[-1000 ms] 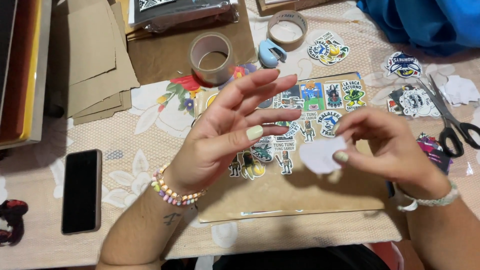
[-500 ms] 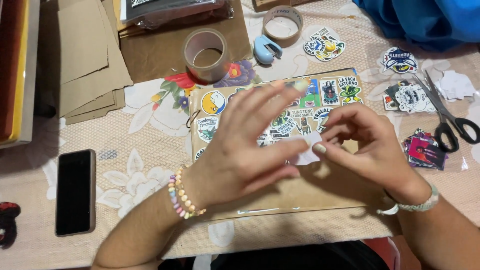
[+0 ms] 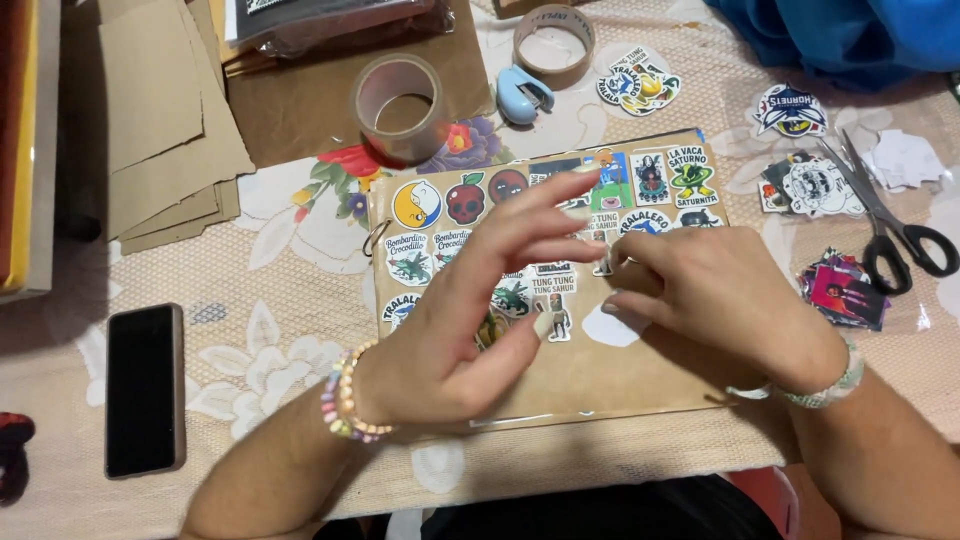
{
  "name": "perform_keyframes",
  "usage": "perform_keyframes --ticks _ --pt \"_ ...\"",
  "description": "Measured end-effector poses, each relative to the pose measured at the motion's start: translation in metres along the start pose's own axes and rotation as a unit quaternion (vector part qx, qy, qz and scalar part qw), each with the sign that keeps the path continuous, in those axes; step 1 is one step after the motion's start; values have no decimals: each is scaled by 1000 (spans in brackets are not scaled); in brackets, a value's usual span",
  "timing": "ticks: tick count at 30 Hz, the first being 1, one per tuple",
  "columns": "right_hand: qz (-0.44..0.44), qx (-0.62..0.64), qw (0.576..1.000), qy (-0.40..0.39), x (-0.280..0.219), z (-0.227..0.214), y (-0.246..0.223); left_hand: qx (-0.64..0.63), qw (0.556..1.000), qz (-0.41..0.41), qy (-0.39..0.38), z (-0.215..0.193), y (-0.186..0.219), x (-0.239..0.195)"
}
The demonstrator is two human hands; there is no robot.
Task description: Peeling the adhesive backing off various stickers and sticking them onto a board to create a collage.
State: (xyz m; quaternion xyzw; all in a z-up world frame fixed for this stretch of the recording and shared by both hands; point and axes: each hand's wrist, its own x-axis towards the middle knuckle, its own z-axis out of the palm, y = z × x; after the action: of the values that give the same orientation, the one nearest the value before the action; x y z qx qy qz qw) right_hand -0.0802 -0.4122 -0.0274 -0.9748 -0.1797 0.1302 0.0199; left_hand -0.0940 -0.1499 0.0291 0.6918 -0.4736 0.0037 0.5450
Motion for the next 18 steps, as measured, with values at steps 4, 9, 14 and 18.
perform_keyframes --ticks 4,9,14,18 --pt "-141 228 901 342 -13 -3 -12 -218 968 -121 22 0 -1 0" --pt "-77 518 805 278 -27 6 -11 -223 964 -148 7 2 -2 1" --pt "-32 607 761 225 -29 -4 -24 -230 962 -146 -13 5 -4 1" --pt "-10 616 762 199 -25 -1 -20 -230 961 -151 -17 5 -4 3"
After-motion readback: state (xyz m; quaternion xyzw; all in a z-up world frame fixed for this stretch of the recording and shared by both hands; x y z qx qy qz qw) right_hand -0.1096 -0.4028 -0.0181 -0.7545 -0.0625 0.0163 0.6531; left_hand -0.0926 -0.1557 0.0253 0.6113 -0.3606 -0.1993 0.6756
